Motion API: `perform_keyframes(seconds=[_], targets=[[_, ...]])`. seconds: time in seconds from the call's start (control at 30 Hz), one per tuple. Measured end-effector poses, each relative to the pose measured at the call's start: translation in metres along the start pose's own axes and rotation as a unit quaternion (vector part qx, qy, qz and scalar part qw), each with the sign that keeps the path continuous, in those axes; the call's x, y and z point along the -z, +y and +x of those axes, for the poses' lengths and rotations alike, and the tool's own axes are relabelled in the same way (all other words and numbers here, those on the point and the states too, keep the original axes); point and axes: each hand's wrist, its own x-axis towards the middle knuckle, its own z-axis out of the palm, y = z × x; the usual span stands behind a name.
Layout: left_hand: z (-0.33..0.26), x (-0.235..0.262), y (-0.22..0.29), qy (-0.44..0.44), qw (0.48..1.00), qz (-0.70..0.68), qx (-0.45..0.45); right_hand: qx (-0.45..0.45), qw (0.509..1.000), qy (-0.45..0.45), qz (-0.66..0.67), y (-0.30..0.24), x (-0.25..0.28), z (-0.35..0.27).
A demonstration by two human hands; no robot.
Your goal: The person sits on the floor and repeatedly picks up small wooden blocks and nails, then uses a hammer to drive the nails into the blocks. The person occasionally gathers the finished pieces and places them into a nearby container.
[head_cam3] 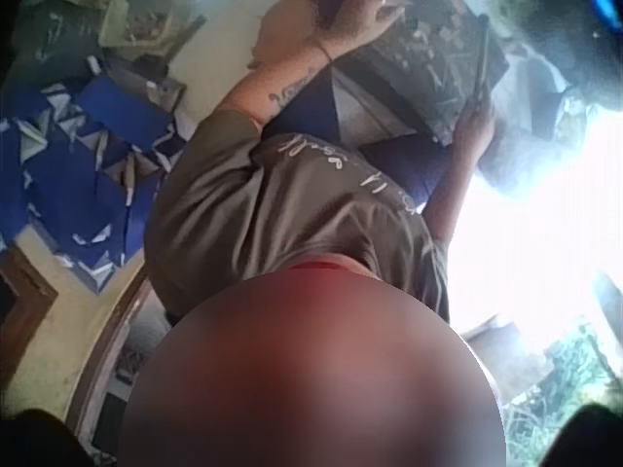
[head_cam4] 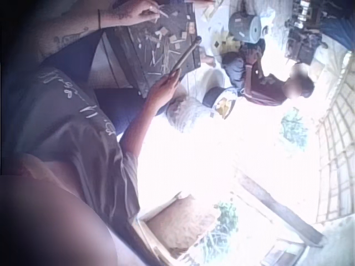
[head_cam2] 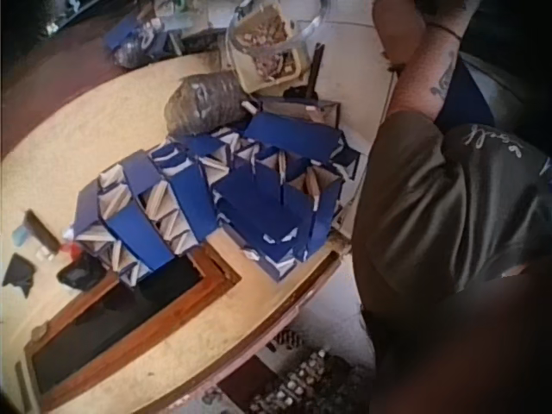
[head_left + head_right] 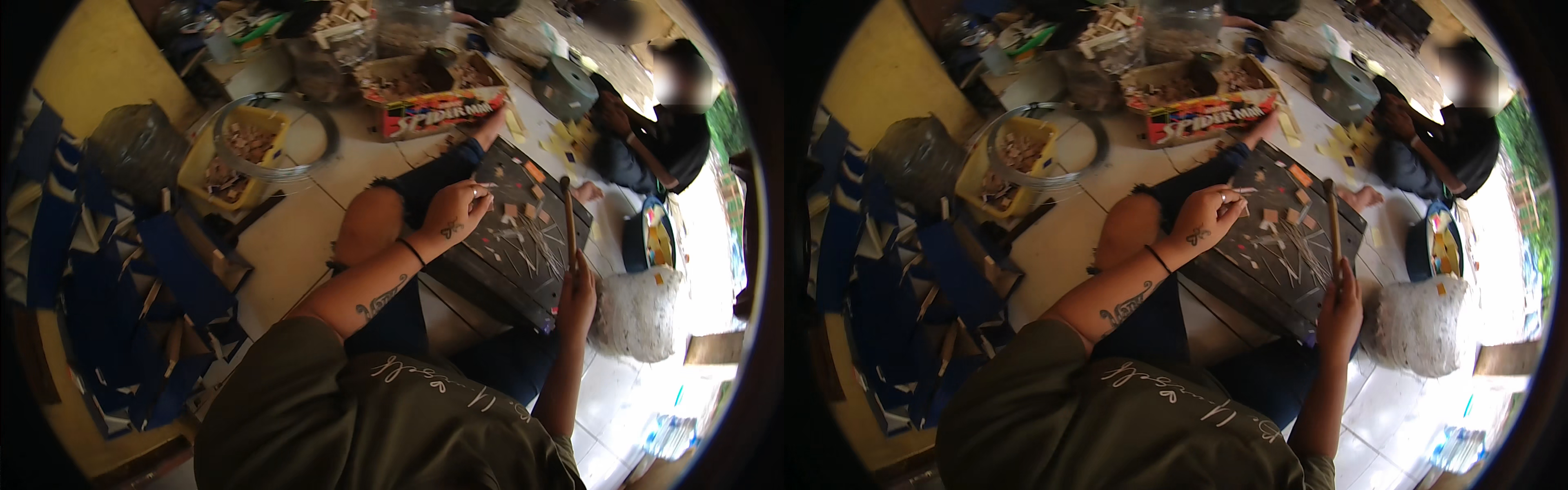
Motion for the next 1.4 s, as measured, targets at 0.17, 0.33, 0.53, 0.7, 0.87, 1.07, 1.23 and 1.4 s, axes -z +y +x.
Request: perform_keyframes(seconds=[0.17,0.33,0.53,0.7,0.87,1.07,1.23,1.4], targets=[[0.022,0.067,-0.070,0.279,0.879,-0.298,0.248,-0.059,0.989,-0.020,-0.132,0.037,-0.014,0.007],[0.029,0.221,-0.138,0.541,0.597,-0.531,0.263,0.037,0.983,0.087,-0.154,0.044,-0.017,0.002],[-0.008,0.197,-0.130,0.356,0.730,-0.452,0.368,0.059,0.988,0.044,-0.135,0.013,-0.020,0.015],[-0.005,0.099,-0.086,0.187,0.871,-0.318,0.325,0.058,0.984,-0.036,-0.163,-0.004,-0.044,0.039],[0.029,0.031,-0.040,-0.053,0.974,-0.182,0.122,0.035,0.992,-0.048,-0.112,0.000,-0.054,0.056],[0.073,-0.027,-0.009,-0.145,0.978,0.111,-0.102,-0.020,0.996,-0.060,0.069,0.001,-0.040,0.052],[0.096,-0.078,-0.008,-0.208,0.938,0.211,-0.181,-0.055,0.987,-0.038,0.143,0.009,-0.034,0.050],[0.107,-0.084,-0.012,-0.182,0.937,0.195,-0.227,-0.128,0.926,-0.009,0.356,0.016,-0.050,0.044]])
